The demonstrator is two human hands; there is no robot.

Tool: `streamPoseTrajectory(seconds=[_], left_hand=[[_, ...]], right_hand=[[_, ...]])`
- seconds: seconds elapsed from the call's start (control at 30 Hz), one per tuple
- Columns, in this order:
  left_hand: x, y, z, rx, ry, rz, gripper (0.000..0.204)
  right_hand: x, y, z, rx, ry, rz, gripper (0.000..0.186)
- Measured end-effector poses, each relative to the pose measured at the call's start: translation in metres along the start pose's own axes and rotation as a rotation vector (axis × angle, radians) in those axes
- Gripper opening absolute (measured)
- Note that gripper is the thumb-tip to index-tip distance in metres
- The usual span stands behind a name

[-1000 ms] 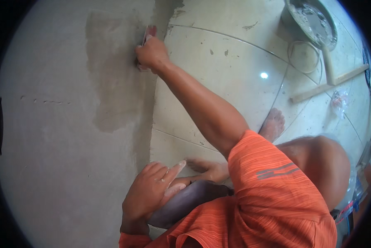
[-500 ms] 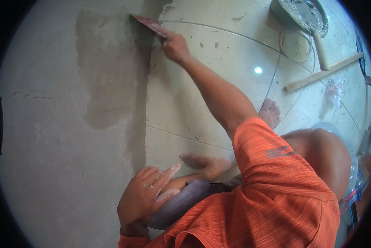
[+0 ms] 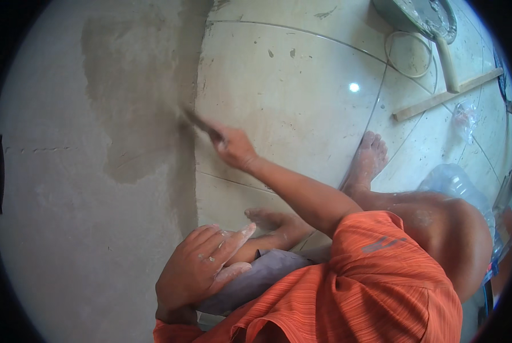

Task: The person applies plaster to a wall and a door frame using a putty knife and a trowel, taking mortar from a bucket.

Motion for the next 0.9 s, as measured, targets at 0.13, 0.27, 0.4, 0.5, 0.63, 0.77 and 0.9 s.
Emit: streamPoseTrajectory(seconds=[0.13,0.27,0.4,0.5,0.63,0.77,0.9], left_hand=[[-0.002,-0.001,-0.001,-0.017,-0.042,0.034,0.06],[-0.005,-0.004,-0.004,-0.104,-0.14,-0.048,0.058],[-0.007,-0.002,-0.007,-0.105,-0.157,0.008,0.057],[-0.008,0.0,-0.006,-0.096,-0.159,0.006,0.058],[0.002,-0.003,-0.013,-0.122,-0.141,-0.032,0.058],[0.006,-0.009,-0.02,-0.13,-0.135,-0.028,0.058],[0.001,-0.004,-0.011,-0.081,-0.176,-0.014,0.057]], right_hand=[[-0.001,0.073,0.073,-0.417,-0.02,0.146,0.03],[-0.002,0.117,0.184,-0.315,-0.274,0.126,0.021],[0.031,0.12,0.255,-0.163,-0.386,0.005,0.024],[0.06,0.11,0.276,-0.044,-0.316,-0.152,0.025],[0.117,0.126,0.236,-0.112,-0.177,0.08,0.028],[0.06,0.137,0.21,-0.166,-0.268,0.162,0.026],[-0.024,0.117,0.221,-0.144,-0.346,0.264,0.021]])
Point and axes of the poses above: each hand's wrist, its own z-axis towards the middle knuckle, its own y-axis out of the back of the hand, x = y × z, the point moved 6 cm from there along z, towards the middle knuckle, and after that the axes turned 2 degrees about y, right-handed, at the moved point
